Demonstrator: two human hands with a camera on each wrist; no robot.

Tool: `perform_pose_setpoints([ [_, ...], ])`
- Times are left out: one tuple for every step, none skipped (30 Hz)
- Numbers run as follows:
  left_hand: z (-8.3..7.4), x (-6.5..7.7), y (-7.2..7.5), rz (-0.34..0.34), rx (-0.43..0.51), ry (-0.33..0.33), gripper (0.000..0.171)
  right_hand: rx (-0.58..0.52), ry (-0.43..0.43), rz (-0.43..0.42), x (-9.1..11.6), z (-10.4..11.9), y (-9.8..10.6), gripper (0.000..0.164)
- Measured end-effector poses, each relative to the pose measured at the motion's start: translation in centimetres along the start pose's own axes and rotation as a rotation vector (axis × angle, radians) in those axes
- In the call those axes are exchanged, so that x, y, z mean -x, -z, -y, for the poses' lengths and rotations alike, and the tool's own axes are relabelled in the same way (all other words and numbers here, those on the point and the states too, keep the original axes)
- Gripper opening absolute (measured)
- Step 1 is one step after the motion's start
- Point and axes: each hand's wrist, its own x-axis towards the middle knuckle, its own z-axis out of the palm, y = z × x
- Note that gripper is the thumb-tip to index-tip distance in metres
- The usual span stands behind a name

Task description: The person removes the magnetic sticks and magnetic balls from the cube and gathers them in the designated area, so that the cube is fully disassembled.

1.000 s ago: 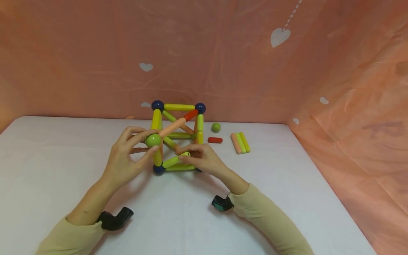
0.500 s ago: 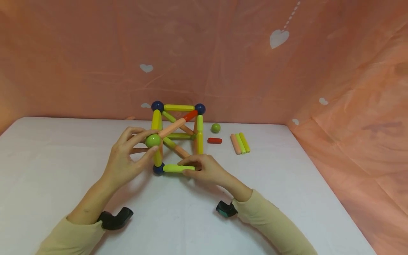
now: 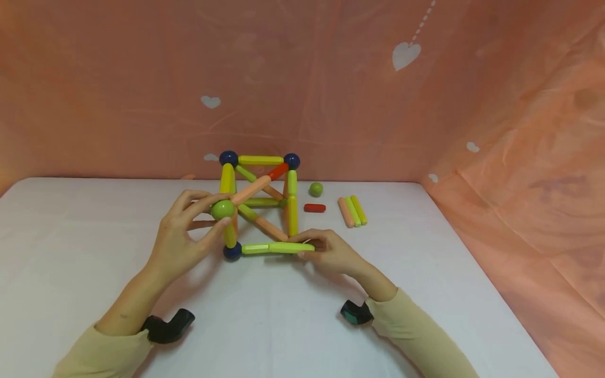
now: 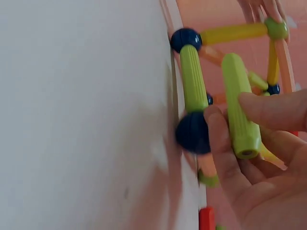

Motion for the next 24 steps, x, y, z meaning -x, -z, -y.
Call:
perform_pose_setpoints([
  [0.0, 0.0, 0.0, 0.0, -0.002, -0.001, 0.043, 0.002, -0.01, -0.014, 0.2, -0.2, 0.2, 0.031],
  [0.0, 0.0, 0.1, -0.001, -0.002, -0.001, 0.044, 0.001, -0.026, -0.029, 0.4, -0.3, 0.5, 0.031],
  [0.0, 0.0, 0.1, -0.002, -0.002, -0.002, 0.044, 0.005, -0.045, -0.047, 0.6, -0.4, 0.7, 0.031],
  [0.0, 0.0, 0.2, -0.002, -0.001, -0.003, 0.044, 0.013, -0.066, -0.067, 0.8, -0.5, 0.9, 0.031],
  [0.1, 0.0, 0.2, -0.003, -0.002, -0.004, 0.044, 0.02, -0.089, -0.091, 0.9, -0.5, 1.1, 0.031],
  [0.1, 0.0, 0.2, -0.002, -0.002, -0.005, 0.044, 0.025, -0.109, -0.119, 1.0, -0.6, 1.3, 0.031],
  [0.1, 0.0, 0.2, -0.003, -0.003, -0.006, 0.044, 0.027, -0.125, -0.148, 1.1, -0.7, 1.5, 0.031],
  [0.1, 0.0, 0.2, -0.003, -0.004, -0.006, 0.044, 0.028, -0.141, -0.179, 1.2, -0.8, 1.7, 0.031],
  [0.2, 0.0, 0.2, -0.004, -0.008, -0.007, 0.044, 0.026, -0.155, -0.209, 1.3, -0.9, 1.9, 0.031],
  [0.2, -0.1, 0.2, -0.004, -0.011, -0.008, 0.045, 0.023, -0.166, -0.237, 1.4, -1.0, 2.2, 0.031],
  [0.2, -0.1, 0.1, -0.004, -0.014, -0.009, 0.045, 0.017, -0.182, -0.265, 1.5, -1.1, 2.4, 0.032],
  [0.2, -0.1, 0.1, -0.004, -0.015, -0.008, 0.044, 0.014, -0.195, -0.289, 1.6, -1.3, 2.6, 0.032],
  [0.2, -0.1, 0.1, -0.003, -0.016, -0.007, 0.044, 0.011, -0.208, -0.307, 1.7, -1.5, 2.8, 0.033],
  [0.2, 0.0, 0.1, -0.002, -0.016, -0.006, 0.044, 0.01, -0.225, -0.323, 1.8, -1.7, 3.1, 0.033],
  [0.3, 0.0, 0.1, -0.001, -0.017, -0.005, 0.044, 0.009, -0.245, -0.339, 1.9, -1.8, 3.3, 0.034],
  [0.3, 0.0, 0.1, 0.001, -0.017, -0.005, 0.044, 0.012, -0.266, -0.358, 1.9, -2.0, 3.5, 0.034],
  [0.3, 0.0, 0.1, 0.001, -0.017, -0.004, 0.044, 0.011, -0.285, -0.373, 2.0, -2.2, 3.7, 0.035],
  [0.3, 0.0, 0.2, 0.002, -0.018, -0.005, 0.044, 0.009, -0.298, -0.385, 2.0, -2.3, 4.0, 0.035],
  [0.3, 0.0, 0.2, 0.002, -0.017, -0.005, 0.044, 0.001, -0.315, -0.401, 2.0, -2.5, 4.2, 0.037],
  [0.3, 0.0, 0.2, 0.001, -0.016, -0.005, 0.044, -0.007, -0.328, -0.417, 2.0, -2.6, 4.4, 0.038],
  [0.3, 0.0, 0.2, 0.0, -0.016, -0.005, 0.045, -0.013, -0.343, -0.435, 2.0, -2.7, 4.7, 0.039],
  [0.3, 0.0, 0.3, -0.001, -0.016, -0.005, 0.045, -0.02, -0.352, -0.448, 2.0, -2.8, 4.9, 0.04],
  [0.3, 0.0, 0.3, -0.002, -0.016, -0.004, 0.045, -0.028, -0.363, -0.462, 2.0, -2.9, 5.2, 0.04],
  [0.3, 0.0, 0.3, -0.001, -0.016, -0.004, 0.045, -0.03, -0.375, -0.478, 2.0, -3.0, 5.4, 0.041],
])
